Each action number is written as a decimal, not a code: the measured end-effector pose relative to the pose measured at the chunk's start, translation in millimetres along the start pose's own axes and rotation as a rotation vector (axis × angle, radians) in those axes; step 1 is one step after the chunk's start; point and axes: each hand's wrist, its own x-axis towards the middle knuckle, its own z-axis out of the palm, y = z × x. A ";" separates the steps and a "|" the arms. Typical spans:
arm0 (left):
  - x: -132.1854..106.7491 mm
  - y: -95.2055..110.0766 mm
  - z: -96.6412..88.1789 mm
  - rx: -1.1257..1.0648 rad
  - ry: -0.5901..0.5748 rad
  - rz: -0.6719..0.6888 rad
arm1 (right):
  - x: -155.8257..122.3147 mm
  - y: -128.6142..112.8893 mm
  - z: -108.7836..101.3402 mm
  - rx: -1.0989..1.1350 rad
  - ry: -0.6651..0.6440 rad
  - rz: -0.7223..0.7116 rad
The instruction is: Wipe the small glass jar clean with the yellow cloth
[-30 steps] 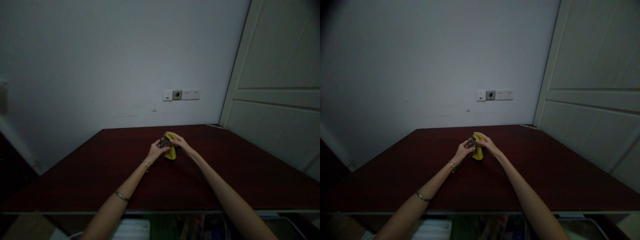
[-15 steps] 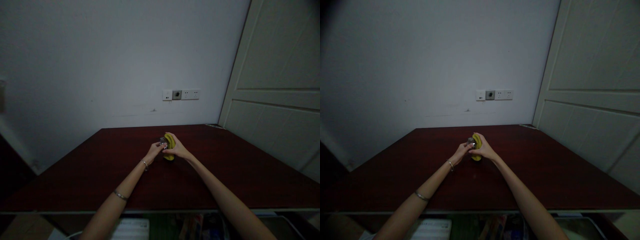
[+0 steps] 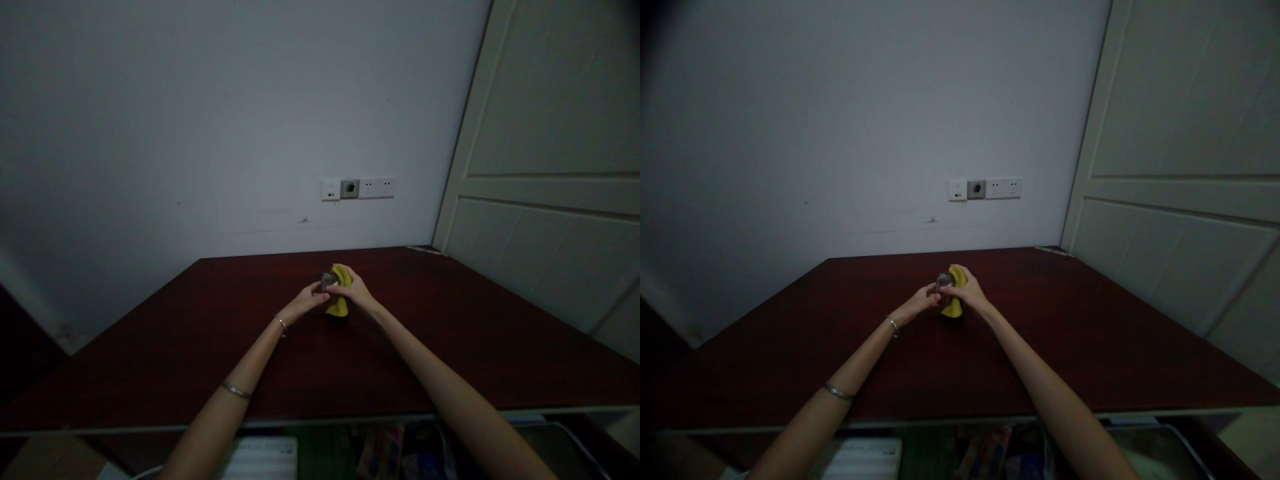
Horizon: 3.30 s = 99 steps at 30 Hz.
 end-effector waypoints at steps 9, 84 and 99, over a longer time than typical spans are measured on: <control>3.0 -10.2 8.1 0.193 0.127 0.147 | -1.9 -0.3 8.0 0.001 0.017 0.065; -10.6 3.5 27.9 0.615 0.392 0.322 | -4.0 -19.3 3.5 -0.239 -0.038 -0.408; -12.0 5.1 25.7 0.632 0.409 0.292 | -1.8 -11.8 5.1 -0.218 -0.016 -0.396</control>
